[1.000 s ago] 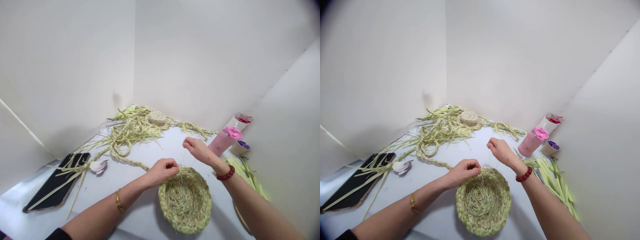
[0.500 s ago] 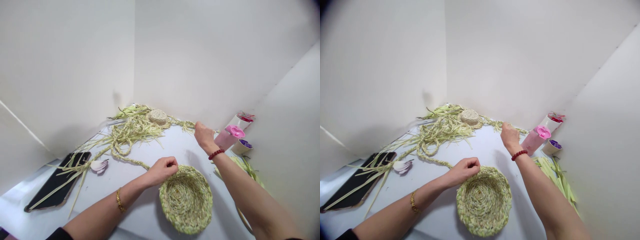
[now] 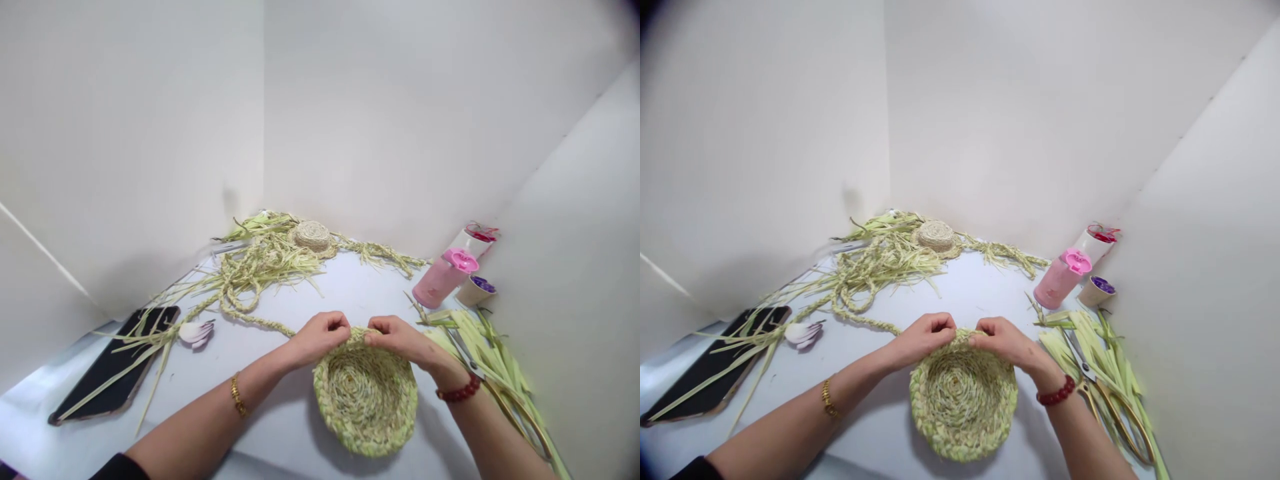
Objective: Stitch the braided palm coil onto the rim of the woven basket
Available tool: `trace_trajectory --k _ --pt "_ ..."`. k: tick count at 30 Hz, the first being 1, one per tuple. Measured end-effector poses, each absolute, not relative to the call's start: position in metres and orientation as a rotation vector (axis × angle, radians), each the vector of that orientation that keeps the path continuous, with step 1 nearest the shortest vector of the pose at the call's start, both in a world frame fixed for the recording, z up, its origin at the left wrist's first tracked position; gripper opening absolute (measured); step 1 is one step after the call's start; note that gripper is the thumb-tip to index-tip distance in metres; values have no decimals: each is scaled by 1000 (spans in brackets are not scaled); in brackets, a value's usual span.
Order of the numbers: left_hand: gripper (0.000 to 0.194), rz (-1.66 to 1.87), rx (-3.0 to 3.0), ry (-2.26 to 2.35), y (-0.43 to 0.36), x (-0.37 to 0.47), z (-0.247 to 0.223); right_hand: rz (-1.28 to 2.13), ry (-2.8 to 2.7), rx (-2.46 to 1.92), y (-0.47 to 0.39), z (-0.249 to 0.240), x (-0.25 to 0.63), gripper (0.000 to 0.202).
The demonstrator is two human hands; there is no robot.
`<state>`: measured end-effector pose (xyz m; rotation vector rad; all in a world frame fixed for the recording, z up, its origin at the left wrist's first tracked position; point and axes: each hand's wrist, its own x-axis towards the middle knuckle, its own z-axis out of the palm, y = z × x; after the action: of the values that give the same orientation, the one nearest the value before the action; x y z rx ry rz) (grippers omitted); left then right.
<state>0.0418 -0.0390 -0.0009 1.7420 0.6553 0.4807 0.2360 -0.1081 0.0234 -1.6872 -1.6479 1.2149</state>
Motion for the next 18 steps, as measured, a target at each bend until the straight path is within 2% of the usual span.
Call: trace_trajectory --k 6,10,15,18 --pt "28 352 1848 628 -21 35 11 1132 -1171 -1556 -134 -5 217 40" --pt "26 200 2022 560 -8 28 29 1086 -1020 -1505 -140 -6 211 41" --pt "22 408 1958 561 -16 37 23 1257 -895 -1353 -140 -9 216 41" --pt "22 520 1891 618 -23 46 8 1232 -886 -1384 -137 -16 223 42"
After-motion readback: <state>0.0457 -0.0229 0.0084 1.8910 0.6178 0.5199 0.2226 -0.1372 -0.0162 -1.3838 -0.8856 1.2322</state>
